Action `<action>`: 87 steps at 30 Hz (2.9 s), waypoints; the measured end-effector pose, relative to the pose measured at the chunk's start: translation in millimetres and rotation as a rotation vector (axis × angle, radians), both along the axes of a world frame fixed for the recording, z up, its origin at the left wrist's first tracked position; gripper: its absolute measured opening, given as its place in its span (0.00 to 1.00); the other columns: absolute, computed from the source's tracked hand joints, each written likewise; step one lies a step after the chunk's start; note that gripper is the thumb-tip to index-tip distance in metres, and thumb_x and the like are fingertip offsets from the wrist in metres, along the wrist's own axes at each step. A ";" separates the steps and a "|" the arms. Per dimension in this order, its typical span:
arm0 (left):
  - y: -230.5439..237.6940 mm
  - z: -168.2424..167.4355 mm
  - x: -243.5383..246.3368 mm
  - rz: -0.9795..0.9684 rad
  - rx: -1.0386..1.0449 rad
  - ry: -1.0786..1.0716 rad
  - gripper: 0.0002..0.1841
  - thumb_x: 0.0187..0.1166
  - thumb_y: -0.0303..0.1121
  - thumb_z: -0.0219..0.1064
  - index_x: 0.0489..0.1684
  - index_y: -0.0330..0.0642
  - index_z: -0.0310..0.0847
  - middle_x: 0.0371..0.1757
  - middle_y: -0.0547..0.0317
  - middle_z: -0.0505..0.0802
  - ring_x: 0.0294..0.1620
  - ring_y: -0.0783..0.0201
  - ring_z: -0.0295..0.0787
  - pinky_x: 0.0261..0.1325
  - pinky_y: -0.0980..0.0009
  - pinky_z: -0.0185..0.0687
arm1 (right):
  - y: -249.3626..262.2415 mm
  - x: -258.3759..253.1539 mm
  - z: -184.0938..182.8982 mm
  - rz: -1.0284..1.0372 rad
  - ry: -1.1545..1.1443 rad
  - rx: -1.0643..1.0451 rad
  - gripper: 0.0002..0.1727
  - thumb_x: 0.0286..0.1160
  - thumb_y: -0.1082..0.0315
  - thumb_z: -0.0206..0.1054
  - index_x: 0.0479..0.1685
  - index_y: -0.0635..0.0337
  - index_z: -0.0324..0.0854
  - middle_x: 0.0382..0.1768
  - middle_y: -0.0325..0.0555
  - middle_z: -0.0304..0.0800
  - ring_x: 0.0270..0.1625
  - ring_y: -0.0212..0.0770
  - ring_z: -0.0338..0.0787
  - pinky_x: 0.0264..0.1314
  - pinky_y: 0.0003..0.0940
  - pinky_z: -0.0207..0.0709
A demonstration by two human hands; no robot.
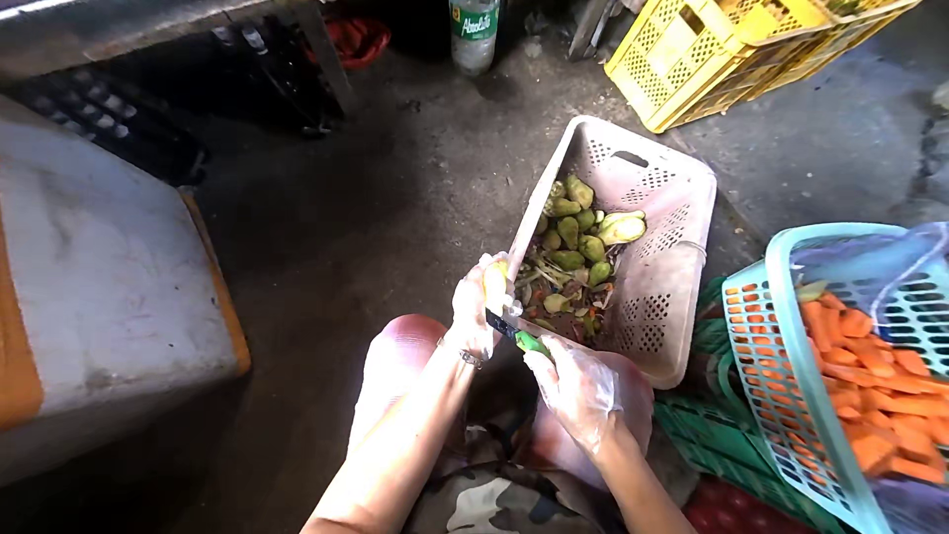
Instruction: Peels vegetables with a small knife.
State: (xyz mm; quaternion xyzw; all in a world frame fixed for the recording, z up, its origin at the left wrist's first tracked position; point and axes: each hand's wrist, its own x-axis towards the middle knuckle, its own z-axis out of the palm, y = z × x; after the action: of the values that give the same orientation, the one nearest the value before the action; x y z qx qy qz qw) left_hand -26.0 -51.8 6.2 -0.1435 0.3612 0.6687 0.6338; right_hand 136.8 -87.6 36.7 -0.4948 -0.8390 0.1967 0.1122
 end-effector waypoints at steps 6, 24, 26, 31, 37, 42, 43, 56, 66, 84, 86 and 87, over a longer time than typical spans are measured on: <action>-0.4 -3.5 5.1 0.023 -0.050 0.164 0.16 0.92 0.37 0.44 0.55 0.40 0.77 0.28 0.59 0.82 0.19 0.69 0.77 0.21 0.77 0.76 | 21.4 -13.7 18.0 -0.032 -0.159 -0.302 0.27 0.89 0.50 0.55 0.68 0.63 0.84 0.51 0.62 0.94 0.56 0.62 0.94 0.59 0.61 0.81; 1.5 -11.1 14.5 -0.074 -0.018 0.210 0.20 0.94 0.42 0.43 0.45 0.39 0.78 0.17 0.59 0.78 0.11 0.68 0.72 0.13 0.75 0.72 | 87.4 -24.2 0.8 -0.220 -0.328 -0.461 0.35 0.92 0.40 0.44 0.71 0.60 0.81 0.63 0.62 0.88 0.70 0.61 0.86 0.71 0.64 0.74; 2.8 -8.9 12.1 -0.093 -0.039 0.244 0.21 0.94 0.44 0.42 0.42 0.39 0.76 0.15 0.59 0.78 0.11 0.67 0.74 0.14 0.74 0.74 | 104.8 -9.3 -9.8 -0.263 -0.390 -0.528 0.39 0.92 0.38 0.39 0.70 0.64 0.80 0.68 0.64 0.85 0.75 0.61 0.82 0.76 0.63 0.71; 6.8 -1.3 10.7 -0.165 -0.074 0.273 0.25 0.94 0.50 0.41 0.45 0.39 0.78 0.16 0.59 0.80 0.10 0.66 0.75 0.13 0.73 0.74 | 106.2 20.3 -1.0 -0.336 -0.345 -0.506 0.37 0.93 0.39 0.41 0.69 0.63 0.81 0.66 0.64 0.86 0.74 0.60 0.82 0.76 0.62 0.70; 6.9 -3.8 14.2 -0.175 -0.045 0.224 0.24 0.94 0.49 0.41 0.55 0.39 0.78 0.17 0.58 0.80 0.10 0.67 0.75 0.11 0.74 0.73 | 91.5 30.5 3.9 -0.421 0.000 -0.508 0.27 0.95 0.49 0.45 0.62 0.58 0.85 0.49 0.54 0.90 0.52 0.49 0.88 0.62 0.53 0.76; 8.5 -1.0 16.9 -0.232 -0.106 0.283 0.22 0.95 0.46 0.42 0.52 0.39 0.77 0.17 0.58 0.79 0.09 0.67 0.73 0.10 0.73 0.72 | 112.0 38.1 -13.3 -0.409 0.007 -0.752 0.33 0.94 0.42 0.41 0.48 0.58 0.86 0.28 0.41 0.76 0.31 0.39 0.74 0.44 0.44 0.71; 10.5 0.3 17.7 -0.250 -0.112 0.305 0.22 0.95 0.45 0.41 0.50 0.39 0.76 0.16 0.57 0.79 0.09 0.66 0.73 0.10 0.73 0.72 | 113.7 37.8 -12.7 -0.388 -0.017 -0.749 0.33 0.94 0.41 0.41 0.46 0.57 0.86 0.26 0.39 0.74 0.30 0.38 0.73 0.43 0.43 0.70; 4.2 9.4 18.6 -0.181 -0.104 0.357 0.19 0.95 0.41 0.44 0.61 0.38 0.78 0.26 0.56 0.85 0.14 0.70 0.78 0.13 0.76 0.74 | 46.8 2.5 31.3 -0.102 -0.235 -0.397 0.28 0.91 0.45 0.50 0.71 0.56 0.82 0.56 0.58 0.93 0.61 0.60 0.92 0.60 0.63 0.79; 2.7 -2.5 17.4 -0.283 -0.012 0.342 0.20 0.95 0.40 0.39 0.44 0.38 0.75 0.18 0.57 0.82 0.11 0.68 0.78 0.12 0.75 0.75 | 75.3 -6.1 19.1 -0.183 -0.217 -0.467 0.31 0.93 0.44 0.45 0.71 0.59 0.81 0.61 0.60 0.90 0.68 0.58 0.88 0.69 0.61 0.75; -2.4 -12.9 -1.9 -0.096 0.529 -0.113 0.16 0.91 0.37 0.36 0.50 0.46 0.72 0.29 0.59 0.82 0.26 0.65 0.83 0.30 0.74 0.82 | 1.7 14.8 -14.1 0.019 0.255 0.186 0.24 0.79 0.50 0.59 0.45 0.62 0.92 0.29 0.48 0.95 0.31 0.44 0.96 0.32 0.44 0.88; -3.8 -13.9 -3.5 -0.090 0.537 -0.138 0.17 0.91 0.39 0.36 0.45 0.48 0.72 0.27 0.60 0.81 0.26 0.65 0.83 0.31 0.74 0.82 | -4.9 11.5 -16.0 0.027 0.257 0.257 0.24 0.78 0.50 0.60 0.43 0.62 0.93 0.30 0.48 0.96 0.32 0.43 0.96 0.34 0.41 0.88; -4.0 -13.4 -3.1 -0.075 0.514 -0.158 0.18 0.91 0.39 0.35 0.45 0.48 0.73 0.27 0.60 0.82 0.26 0.65 0.84 0.31 0.74 0.83 | -6.2 9.6 -13.4 0.019 0.237 0.258 0.23 0.77 0.51 0.61 0.43 0.63 0.93 0.30 0.49 0.96 0.32 0.44 0.96 0.34 0.41 0.88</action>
State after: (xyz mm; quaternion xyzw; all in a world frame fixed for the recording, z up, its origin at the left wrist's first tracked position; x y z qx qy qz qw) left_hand -29.1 -55.7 -7.3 -0.0159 0.1341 0.7012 0.7001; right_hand 146.4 -93.8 23.3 -0.4419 -0.8428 0.1454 0.2708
